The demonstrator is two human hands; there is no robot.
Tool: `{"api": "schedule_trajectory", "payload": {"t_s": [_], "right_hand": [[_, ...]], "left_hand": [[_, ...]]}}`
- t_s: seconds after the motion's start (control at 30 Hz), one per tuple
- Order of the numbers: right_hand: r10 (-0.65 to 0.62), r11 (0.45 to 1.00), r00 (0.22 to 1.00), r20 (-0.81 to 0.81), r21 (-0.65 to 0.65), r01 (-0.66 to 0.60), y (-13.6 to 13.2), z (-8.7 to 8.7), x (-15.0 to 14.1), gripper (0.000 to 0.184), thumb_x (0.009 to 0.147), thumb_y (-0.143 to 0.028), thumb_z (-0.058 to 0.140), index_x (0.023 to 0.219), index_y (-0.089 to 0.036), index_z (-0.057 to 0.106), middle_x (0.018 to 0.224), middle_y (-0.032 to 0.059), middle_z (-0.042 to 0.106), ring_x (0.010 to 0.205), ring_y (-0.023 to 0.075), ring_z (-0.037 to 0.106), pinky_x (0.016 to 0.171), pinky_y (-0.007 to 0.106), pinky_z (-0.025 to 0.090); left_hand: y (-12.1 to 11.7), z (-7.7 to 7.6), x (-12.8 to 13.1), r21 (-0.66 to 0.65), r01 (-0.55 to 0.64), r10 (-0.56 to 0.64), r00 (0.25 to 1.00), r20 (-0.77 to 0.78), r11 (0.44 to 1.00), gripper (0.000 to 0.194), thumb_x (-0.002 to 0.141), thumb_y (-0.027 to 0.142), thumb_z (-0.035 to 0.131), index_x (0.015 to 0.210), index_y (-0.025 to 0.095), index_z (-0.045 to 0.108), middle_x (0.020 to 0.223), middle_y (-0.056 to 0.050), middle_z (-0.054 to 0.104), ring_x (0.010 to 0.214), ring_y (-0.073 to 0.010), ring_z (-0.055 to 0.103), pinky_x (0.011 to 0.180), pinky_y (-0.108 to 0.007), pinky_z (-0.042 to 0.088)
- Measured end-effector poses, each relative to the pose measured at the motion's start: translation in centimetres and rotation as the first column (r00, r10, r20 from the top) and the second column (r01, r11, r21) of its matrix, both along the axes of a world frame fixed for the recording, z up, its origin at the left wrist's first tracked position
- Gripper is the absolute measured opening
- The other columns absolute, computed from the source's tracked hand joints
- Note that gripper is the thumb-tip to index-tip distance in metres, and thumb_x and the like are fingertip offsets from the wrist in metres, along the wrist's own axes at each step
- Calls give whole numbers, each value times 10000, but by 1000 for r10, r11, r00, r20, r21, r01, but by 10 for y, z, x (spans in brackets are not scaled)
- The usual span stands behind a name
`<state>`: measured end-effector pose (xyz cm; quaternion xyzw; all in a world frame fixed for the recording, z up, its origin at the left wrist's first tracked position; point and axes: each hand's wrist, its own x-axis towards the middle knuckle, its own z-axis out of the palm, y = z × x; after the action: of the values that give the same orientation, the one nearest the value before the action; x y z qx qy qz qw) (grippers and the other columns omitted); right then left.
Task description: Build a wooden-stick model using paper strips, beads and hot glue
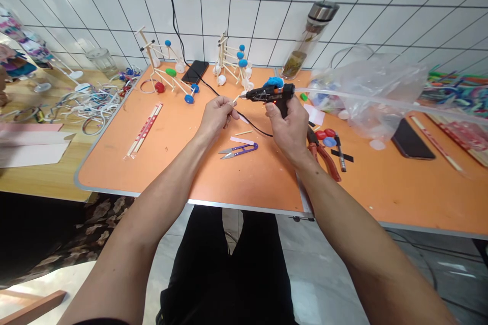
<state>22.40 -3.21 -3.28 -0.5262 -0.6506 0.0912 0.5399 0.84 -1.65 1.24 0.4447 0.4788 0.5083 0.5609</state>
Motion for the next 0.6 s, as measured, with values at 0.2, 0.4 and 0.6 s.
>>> {"api": "schedule_trajectory", "payload": {"t_s": [0.2,0.4,0.6], "right_hand": [[-6,1000,1000,-11,19,6,2,-1,1,564,1085,-843,675,1221,-300,742,1039,73,812,991,356,793,1028,621,673],[-4,1000,1000,23,-5,4,1,-3,1,555,1119,-803,652,1305,-290,749,1078,84,804,1039,368,799,1025,606,659],[-71,997,993,90,-8,72,-4,3,-3,549,1146,-774,604,1291,-267,757,1044,87,817,939,325,780,921,524,660]], "left_hand": [[0,-1,0,1,6,-6,1000,-1,1000,340,1126,59,601,816,195,630,607,26,695,420,-56,396,446,-222,286],[0,-1,0,5,6,-6,1000,9,1000,357,1137,44,589,815,193,626,586,33,687,413,-56,386,434,-224,269],[1,0,0,-3,9,-9,1000,14,1000,354,1133,49,595,812,197,619,582,32,687,402,-53,384,428,-222,269]]}}
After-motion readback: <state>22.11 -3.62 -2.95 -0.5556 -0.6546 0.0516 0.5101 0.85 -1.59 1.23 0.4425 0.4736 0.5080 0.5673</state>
